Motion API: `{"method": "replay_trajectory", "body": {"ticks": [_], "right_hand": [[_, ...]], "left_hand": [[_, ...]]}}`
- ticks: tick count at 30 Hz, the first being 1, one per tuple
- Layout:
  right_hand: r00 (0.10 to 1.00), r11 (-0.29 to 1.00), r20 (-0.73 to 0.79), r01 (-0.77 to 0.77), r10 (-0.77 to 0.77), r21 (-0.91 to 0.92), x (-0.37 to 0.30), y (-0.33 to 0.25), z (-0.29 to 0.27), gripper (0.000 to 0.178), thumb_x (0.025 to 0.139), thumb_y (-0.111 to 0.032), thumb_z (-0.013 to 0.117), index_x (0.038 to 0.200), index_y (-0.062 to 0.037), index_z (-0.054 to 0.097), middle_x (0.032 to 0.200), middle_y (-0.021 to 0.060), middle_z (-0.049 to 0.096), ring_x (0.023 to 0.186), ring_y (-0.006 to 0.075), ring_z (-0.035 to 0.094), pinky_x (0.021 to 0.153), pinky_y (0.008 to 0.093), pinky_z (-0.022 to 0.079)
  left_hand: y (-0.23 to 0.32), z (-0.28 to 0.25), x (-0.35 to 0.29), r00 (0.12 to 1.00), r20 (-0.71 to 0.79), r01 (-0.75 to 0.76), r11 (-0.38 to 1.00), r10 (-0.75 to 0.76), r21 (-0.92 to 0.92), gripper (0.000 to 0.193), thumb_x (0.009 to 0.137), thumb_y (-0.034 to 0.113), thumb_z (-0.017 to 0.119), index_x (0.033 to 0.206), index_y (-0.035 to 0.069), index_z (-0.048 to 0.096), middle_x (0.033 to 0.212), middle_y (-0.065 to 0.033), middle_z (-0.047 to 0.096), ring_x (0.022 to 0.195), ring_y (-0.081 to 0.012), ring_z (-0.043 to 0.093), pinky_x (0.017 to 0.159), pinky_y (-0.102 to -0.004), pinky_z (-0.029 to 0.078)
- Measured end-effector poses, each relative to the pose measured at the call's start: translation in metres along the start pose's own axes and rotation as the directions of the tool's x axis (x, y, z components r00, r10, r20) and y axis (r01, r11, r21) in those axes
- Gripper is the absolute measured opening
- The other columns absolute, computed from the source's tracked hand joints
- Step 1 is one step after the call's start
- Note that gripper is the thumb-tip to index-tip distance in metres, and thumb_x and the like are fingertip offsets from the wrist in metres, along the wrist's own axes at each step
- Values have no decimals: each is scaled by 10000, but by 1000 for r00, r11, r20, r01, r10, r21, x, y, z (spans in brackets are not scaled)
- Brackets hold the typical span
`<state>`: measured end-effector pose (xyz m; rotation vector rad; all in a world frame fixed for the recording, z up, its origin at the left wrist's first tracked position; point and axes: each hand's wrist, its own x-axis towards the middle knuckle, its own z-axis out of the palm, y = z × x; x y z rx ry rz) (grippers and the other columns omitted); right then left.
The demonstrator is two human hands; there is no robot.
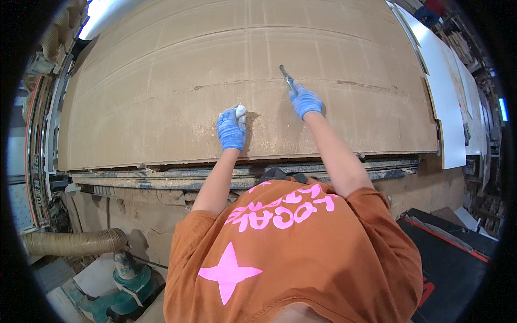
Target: The person cleans a large wooden board using a utility knife to scrape the surface and a cloth to wipe away dust. They move around the board to clean different sections and briefly walk away from the workbench before returning to continue cleaning.
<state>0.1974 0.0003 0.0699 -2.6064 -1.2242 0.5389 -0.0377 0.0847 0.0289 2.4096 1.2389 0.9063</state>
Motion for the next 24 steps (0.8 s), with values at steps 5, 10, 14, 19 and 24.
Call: {"method": "replay_trajectory", "body": {"ticks": [5, 10, 14, 19, 24], "right_hand": [[994, 993, -15, 104, -105, -61, -28, 10, 15, 384, 895, -439, 443, 1168, -177, 509, 931, 187, 654, 859, 379, 630, 787, 474, 485], [995, 999, -93, -36, 33, -29, 3, 23, 3, 430, 892, -450, 441, 1262, -235, 481, 950, 190, 651, 866, 369, 632, 776, 478, 484], [994, 998, 93, -48, 50, -32, -30, 12, -6, 472, 888, -448, 464, 1321, -260, 454, 1074, 187, 625, 975, 376, 596, 829, 459, 474], [995, 994, -32, -91, 93, 57, -5, 27, -10, 476, 884, -450, 474, 1323, -266, 454, 1079, 191, 622, 979, 376, 595, 835, 453, 474], [997, 997, -25, -74, 73, -37, -30, 41, -7, 471, 892, -465, 426, 1314, -257, 438, 1030, 190, 638, 907, 389, 618, 783, 497, 482]], "left_hand": [[-3, 1, 2, 1000, -4, -11, 999, 11, 44, 300, 797, 191, 601, 1082, 99, 596, 1052, -100, 617, 1005, -287, 558, 927, -400, 394], [2, 0, 5, 1000, 5, -23, 1000, 23, 17, 306, 794, 177, 598, 1092, 106, 595, 1062, -97, 615, 1014, -283, 558, 931, -399, 389], [-2, -2, -1, 1000, -17, -19, 999, 20, 49, 289, 803, 183, 593, 1081, 104, 597, 1048, -105, 621, 1009, -288, 562, 930, -396, 389], [3, -1, 2, 1000, 17, -8, 1000, 8, -3, 294, 798, 200, 608, 1074, 99, 604, 1053, -106, 624, 1006, -288, 567, 934, -392, 394], [2, -2, 3, 1000, -16, -24, 999, 24, 36, 265, 800, 166, 601, 1055, 92, 612, 1035, -106, 628, 964, -289, 575, 897, -397, 409]]}}
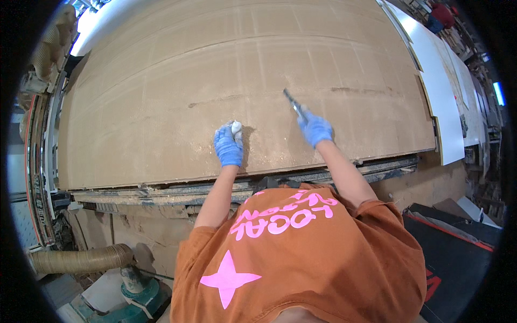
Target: The person cleans a large wooden board using a utility knife to scrape the surface and a cloth to wipe away dust. They move around the board to clean different sections and briefly walk away from the workbench before returning to continue cleaning.
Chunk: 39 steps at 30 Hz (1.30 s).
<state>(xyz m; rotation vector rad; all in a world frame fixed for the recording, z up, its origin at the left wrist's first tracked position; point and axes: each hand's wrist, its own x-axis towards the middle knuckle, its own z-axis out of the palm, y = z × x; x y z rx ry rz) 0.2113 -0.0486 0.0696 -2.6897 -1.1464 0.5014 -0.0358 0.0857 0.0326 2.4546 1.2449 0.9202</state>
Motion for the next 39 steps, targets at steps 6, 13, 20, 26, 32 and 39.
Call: {"method": "replay_trajectory", "body": {"ticks": [6, 13, 20, 26, 32, 39], "right_hand": [[996, 999, -81, -31, 32, 12, 9, 9, 4, 483, 889, -461, 436, 1328, -260, 418, 1037, 189, 637, 886, 390, 623, 780, 492, 485], [996, 993, -53, -72, 78, 96, 29, 32, -4, 500, 884, -470, 442, 1341, -267, 415, 1048, 185, 636, 903, 384, 621, 805, 485, 480], [976, 974, -1, -216, 216, 66, 10, 30, -27, 488, 874, -484, 463, 1298, -244, 489, 1078, 189, 625, 985, 384, 594, 846, 461, 466], [986, 934, -168, 59, 1, 353, 47, 88, -7, 548, 854, -420, 516, 1359, -227, 426, 1160, 196, 593, 1036, 352, 588, 906, 429, 450], [988, 877, -133, 137, -84, 460, 14, 57, 9, 552, 824, -349, 573, 1340, -198, 450, 1177, 172, 589, 1028, 340, 591, 879, 412, 459], [954, 925, -92, 300, -286, 235, -15, -57, 29, 561, 833, -368, 559, 1354, -212, 419, 1085, 175, 615, 961, 366, 599, 825, 445, 476]], "left_hand": [[-2, -1, -4, 999, 35, 4, 1000, -3, -19, 280, 793, 194, 611, 1054, 93, 611, 1040, -102, 626, 960, -295, 572, 900, -402, 407], [5, -2, -4, 999, 44, 3, 1000, -3, 3, 284, 805, 176, 595, 1077, 92, 603, 1057, -107, 616, 987, -288, 568, 915, -400, 397], [-3, 4, -3, 1000, -9, 17, 999, -17, -41, 275, 787, 152, 622, 1053, 84, 611, 1005, -119, 629, 955, -291, 580, 883, -391, 425], [1, 2, -1, 996, -21, 86, 995, -87, -58, 239, 798, 172, 628, 1013, 69, 613, 985, -136, 630, 919, -311, 586, 844, -411, 449], [-26, -9, -13, 955, -72, 254, 920, -287, -299, 259, 834, 232, 616, 1022, 56, 588, 961, -158, 626, 883, -332, 590, 793, -416, 466], [-110, -51, -12, 946, -171, 276, 961, -275, -17, 277, 839, 254, 612, 1014, 41, 586, 941, -171, 616, 880, -346, 585, 795, -419, 464]]}}
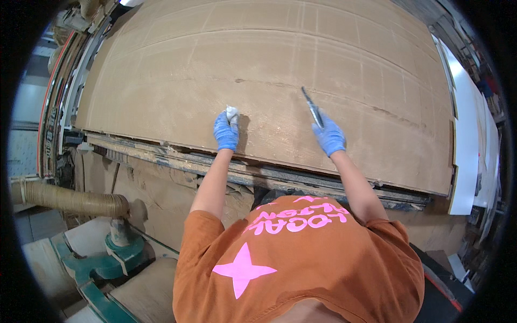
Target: The person cleans a large wooden board using a utility knife to scrape the surface and a cloth to wipe away dust. They move around the board to clean different sections and briefly walk away from the workbench before returning to continue cleaning.
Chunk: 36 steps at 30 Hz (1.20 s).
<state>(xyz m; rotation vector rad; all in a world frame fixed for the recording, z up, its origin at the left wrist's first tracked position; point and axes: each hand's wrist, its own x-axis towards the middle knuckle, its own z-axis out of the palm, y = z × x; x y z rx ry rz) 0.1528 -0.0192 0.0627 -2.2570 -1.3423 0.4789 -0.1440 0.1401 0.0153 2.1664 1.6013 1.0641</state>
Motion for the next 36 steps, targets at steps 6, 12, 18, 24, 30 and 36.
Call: {"method": "replay_trajectory", "body": {"ticks": [6, 12, 18, 24, 30, 36], "right_hand": [[995, 979, 90, -24, 42, -202, 17, -91, 45, 518, 860, -399, 520, 1346, -256, 412, 1016, 168, 634, 890, 346, 629, 770, 463, 494], [974, 951, 125, -148, 187, -272, 34, -122, 55, 483, 881, -406, 488, 1339, -273, 415, 925, 167, 655, 835, 351, 639, 747, 463, 499], [986, 949, 22, -154, 166, -275, 26, -127, 76, 455, 885, -411, 475, 1310, -253, 442, 922, 181, 654, 844, 366, 635, 751, 482, 491], [933, 908, 30, -342, 359, -241, 54, -136, 69, 458, 881, -449, 462, 1291, -244, 478, 1025, 180, 637, 930, 380, 610, 808, 483, 476], [944, 925, 23, -319, 330, -209, 38, -140, 76, 461, 878, -466, 466, 1276, -237, 504, 1083, 175, 624, 977, 379, 596, 838, 470, 471], [959, 940, -51, -282, 278, -194, 29, -131, 93, 456, 885, -455, 453, 1289, -247, 482, 1054, 183, 631, 950, 391, 602, 815, 480, 477]], "left_hand": [[-46, -21, 52, 985, 68, -163, 985, 159, 51, 266, 806, 200, 632, 1027, 54, 605, 961, -159, 623, 888, -339, 584, 813, -409, 460], [-59, -28, 56, 964, 139, -234, 971, 226, 44, 249, 789, 171, 642, 1019, 77, 617, 957, -123, 631, 896, -312, 581, 845, -400, 437], [-59, -34, 58, 964, 144, -217, 974, 223, -57, 251, 779, 179, 654, 1012, 90, 623, 959, -106, 633, 922, -300, 574, 860, -397, 421], [-59, -35, 61, 960, 175, -213, 976, 217, -41, 271, 801, 237, 634, 1035, 103, 620, 978, -106, 631, 945, -296, 570, 912, -409, 391], [-59, -39, 58, 952, 183, -248, 969, 246, -17, 248, 815, 227, 614, 1032, 107, 617, 990, -101, 630, 955, -291, 567, 919, -412, 387], [-59, -42, 58, 956, 161, -237, 969, 246, -75, 248, 800, 199, 630, 1029, 106, 618, 995, -98, 624, 955, -288, 565, 911, -409, 385]]}}
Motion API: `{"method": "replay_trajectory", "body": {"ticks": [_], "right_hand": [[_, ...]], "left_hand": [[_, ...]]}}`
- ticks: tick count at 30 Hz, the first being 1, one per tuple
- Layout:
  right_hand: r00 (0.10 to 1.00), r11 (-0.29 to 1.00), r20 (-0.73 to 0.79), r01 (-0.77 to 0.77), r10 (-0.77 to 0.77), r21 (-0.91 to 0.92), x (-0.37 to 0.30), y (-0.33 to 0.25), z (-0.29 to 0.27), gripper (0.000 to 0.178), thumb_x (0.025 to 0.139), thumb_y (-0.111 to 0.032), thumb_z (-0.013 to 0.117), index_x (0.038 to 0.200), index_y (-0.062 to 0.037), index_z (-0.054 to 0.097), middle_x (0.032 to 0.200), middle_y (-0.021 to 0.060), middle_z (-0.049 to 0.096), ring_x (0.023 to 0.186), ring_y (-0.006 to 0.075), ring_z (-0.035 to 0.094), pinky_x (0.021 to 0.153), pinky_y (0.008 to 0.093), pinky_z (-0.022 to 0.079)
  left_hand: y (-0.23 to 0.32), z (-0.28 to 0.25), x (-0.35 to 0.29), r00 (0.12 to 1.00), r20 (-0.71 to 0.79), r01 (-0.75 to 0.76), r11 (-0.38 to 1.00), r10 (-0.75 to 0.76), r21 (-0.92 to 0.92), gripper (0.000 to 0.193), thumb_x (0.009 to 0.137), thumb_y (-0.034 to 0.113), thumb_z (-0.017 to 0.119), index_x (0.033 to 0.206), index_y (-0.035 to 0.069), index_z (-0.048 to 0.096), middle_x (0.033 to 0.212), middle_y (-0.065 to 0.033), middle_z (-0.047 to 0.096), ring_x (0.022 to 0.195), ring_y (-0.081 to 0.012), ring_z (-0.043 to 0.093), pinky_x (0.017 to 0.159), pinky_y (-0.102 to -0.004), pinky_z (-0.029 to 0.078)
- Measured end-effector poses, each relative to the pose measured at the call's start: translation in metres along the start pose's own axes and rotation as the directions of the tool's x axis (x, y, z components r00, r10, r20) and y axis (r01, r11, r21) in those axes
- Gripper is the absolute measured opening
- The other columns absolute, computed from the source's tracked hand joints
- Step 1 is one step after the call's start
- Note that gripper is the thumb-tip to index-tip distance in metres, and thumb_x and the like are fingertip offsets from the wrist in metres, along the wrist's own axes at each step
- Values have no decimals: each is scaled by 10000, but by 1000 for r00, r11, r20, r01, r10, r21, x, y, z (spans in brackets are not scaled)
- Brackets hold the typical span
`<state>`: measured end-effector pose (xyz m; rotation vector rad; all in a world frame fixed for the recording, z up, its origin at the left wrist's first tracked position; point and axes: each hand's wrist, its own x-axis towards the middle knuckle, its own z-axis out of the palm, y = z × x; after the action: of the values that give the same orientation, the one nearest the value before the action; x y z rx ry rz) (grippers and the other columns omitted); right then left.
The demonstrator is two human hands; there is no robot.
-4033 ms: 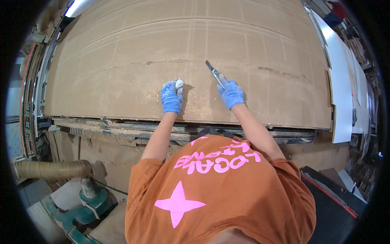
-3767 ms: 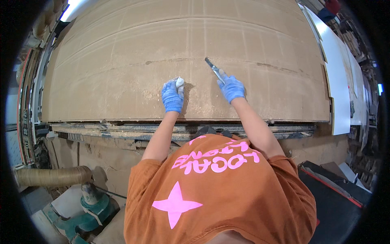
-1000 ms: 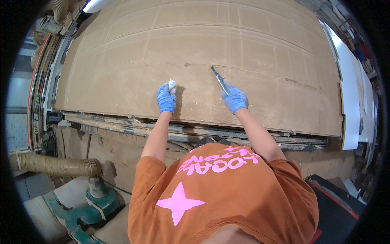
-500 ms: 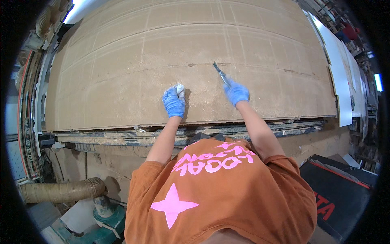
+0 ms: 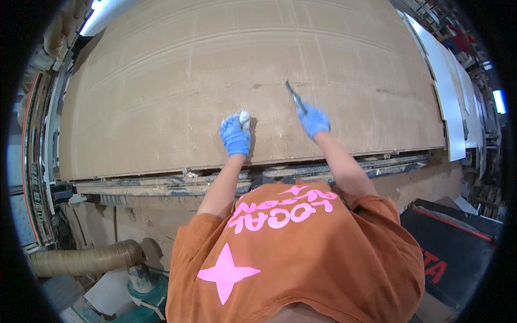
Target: The person cleans a large wooden board using a utility knife to scrape the surface and a cloth to wipe away dust. They move around the board to clean different sections and briefly walk away from the workbench before returning to continue cleaning.
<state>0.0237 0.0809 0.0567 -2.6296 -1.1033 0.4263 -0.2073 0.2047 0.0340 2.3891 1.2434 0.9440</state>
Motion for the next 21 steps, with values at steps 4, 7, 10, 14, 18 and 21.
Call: {"method": "replay_trajectory", "body": {"ticks": [4, 7, 10, 14, 18, 21], "right_hand": [[996, 997, 50, -77, 78, -25, 12, -3, -19, 457, 891, -466, 436, 1287, -242, 479, 1044, 185, 636, 951, 396, 602, 824, 488, 472], [998, 998, -9, -57, 57, -2, 33, 4, -18, 470, 895, -475, 419, 1301, -243, 463, 1032, 183, 640, 950, 395, 605, 822, 491, 473], [999, 997, 13, -30, 31, -77, -8, 8, -5, 464, 893, -463, 425, 1295, -235, 465, 1016, 186, 643, 932, 395, 609, 814, 501, 474], [993, 994, 57, -105, 106, -19, 16, 16, -19, 490, 894, -470, 421, 1330, -246, 426, 1036, 196, 636, 945, 392, 608, 829, 499, 470], [994, 993, 1, -111, 111, -51, 0, 13, -19, 487, 883, -469, 444, 1322, -259, 458, 1078, 196, 621, 980, 382, 598, 856, 477, 461], [981, 983, 68, -180, 181, -28, 1, 11, -36, 488, 879, -468, 454, 1319, -258, 472, 1111, 191, 610, 1015, 373, 585, 877, 464, 453]], "left_hand": [[-5, 3, 1, 1000, 31, -5, 1000, 5, -19, 257, 795, 205, 636, 1033, 109, 618, 997, -97, 624, 956, -296, 564, 917, -410, 386], [1, 5, 0, 999, 43, 28, 999, -29, 19, 262, 797, 214, 634, 1035, 107, 618, 996, -101, 623, 961, -299, 564, 938, -412, 378], [1, 0, 2, 1000, 7, 13, 1000, -14, 23, 267, 799, 217, 632, 1041, 105, 615, 1006, -103, 621, 964, -300, 563, 949, -414, 372], [5, -2, 2, 999, 35, -1, 1000, 0, 27, 276, 798, 217, 633, 1050, 108, 614, 1020, -101, 623, 969, -295, 563, 942, -419, 373], [6, -6, 4, 998, 59, 14, 1000, -13, -2, 272, 794, 214, 637, 1044, 108, 621, 1002, -93, 631, 966, -283, 565, 917, -408, 382], [5, -3, 6, 1000, 13, 7, 998, -8, 69, 274, 794, 216, 640, 1045, 107, 621, 1008, -84, 631, 983, -273, 563, 930, -402, 377]]}}
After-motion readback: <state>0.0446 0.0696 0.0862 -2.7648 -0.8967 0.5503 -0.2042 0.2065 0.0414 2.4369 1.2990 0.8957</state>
